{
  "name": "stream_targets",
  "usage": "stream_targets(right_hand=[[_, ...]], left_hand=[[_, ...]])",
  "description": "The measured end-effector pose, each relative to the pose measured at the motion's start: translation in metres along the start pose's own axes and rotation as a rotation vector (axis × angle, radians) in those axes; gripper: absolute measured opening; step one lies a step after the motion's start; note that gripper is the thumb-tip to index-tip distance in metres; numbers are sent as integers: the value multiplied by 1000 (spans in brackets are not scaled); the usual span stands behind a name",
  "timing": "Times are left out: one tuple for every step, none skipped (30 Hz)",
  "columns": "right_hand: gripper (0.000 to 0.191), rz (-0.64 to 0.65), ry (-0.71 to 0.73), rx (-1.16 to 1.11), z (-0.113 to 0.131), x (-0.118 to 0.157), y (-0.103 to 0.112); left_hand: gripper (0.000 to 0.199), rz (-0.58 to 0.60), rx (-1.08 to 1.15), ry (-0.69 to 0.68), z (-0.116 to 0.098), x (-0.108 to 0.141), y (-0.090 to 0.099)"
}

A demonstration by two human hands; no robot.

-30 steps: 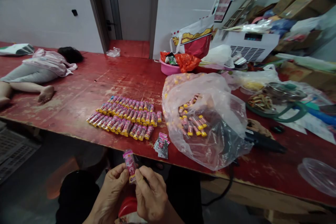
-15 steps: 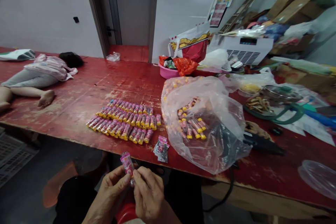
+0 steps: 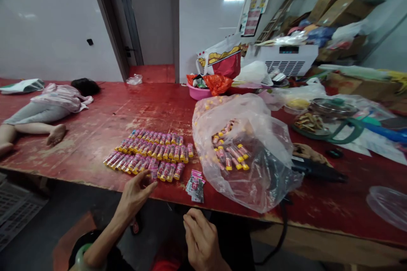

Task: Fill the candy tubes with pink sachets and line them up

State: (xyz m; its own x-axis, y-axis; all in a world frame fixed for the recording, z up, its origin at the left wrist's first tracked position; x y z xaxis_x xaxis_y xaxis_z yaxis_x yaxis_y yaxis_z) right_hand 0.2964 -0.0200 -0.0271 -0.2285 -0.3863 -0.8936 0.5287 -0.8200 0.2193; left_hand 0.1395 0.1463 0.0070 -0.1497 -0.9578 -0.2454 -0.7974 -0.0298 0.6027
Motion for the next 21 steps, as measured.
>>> stream_targets(right_hand=[[23,-2,0,-4,-1,0,1],[24,-2,0,-8,-2,1,2],[24,2,1,-8,-4,1,3],[25,3,4,-4,-5,2,4],[25,2,7,6,-7,3,6],[25,-3,9,19,-10,4,8],[24,-7,8,32,-13,5,9],[24,-12,3,41,-15,7,11],[24,-16,-8,45,-18,8,12],[24,-23,-18,44,-20,10,13],[24,-28,-25,38,-22,10,14],[24,-34,-28,30,-23,11,14],[25,-37,-31,25,-24,11,14],[24,-35,-39,17,-24,10,13],[24,-26,-51,5,-25,10,12],[24,-14,-64,-8,-25,9,10],[24,5,-78,-16,-25,8,8],[25,18,-84,-18,-25,6,7],[26,34,-82,-12,-25,4,5],[27,50,-71,2,-25,2,4],[29,73,-55,26,-26,-2,4]], left_hand=[[40,3,-76,-15,-3,-9,-5],[39,6,-142,-24,-6,-18,-11],[37,10,-222,-41,-9,-26,-16],[35,14,-305,-61,-12,-32,-21],[30,19,-384,-82,-15,-37,-25],[26,26,-456,-104,-18,-41,-29],[22,32,-520,-126,-20,-43,-31],[20,34,-578,-146,-22,-44,-33],[21,31,-627,-165,-23,-44,-34],[22,26,-670,-181,-24,-44,-35],[24,17,-707,-195,-25,-43,-35],[26,7,-739,-207,-25,-42,-35],[28,-3,-765,-214,-25,-42,-36],[29,-14,-785,-218,-26,-41,-36],[30,-24,-798,-223,-26,-41,-36],[31,-35,-804,-226,-26,-41,-36],[31,-46,-803,-232,-26,-41,-37],[33,-57,-796,-237,-26,-41,-36],[34,-69,-783,-245,-26,-41,-36],[36,-81,-763,-254,-26,-41,-36],[36,-94,-731,-267,-26,-41,-35]])
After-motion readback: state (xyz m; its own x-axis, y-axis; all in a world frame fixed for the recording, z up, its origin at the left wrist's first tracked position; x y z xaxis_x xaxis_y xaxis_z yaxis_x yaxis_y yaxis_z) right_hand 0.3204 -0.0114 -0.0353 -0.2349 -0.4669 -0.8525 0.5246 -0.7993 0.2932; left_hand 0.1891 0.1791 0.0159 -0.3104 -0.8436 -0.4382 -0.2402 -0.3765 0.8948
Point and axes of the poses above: each hand's wrist, its own x-axis away from the middle knuckle, its own y-axis out of the back of the hand, z = x × y, the point moved 3 cm from there along -x, towards the middle knuckle, and after that the axes turned 14 degrees about -z, right-handed, at the moved point
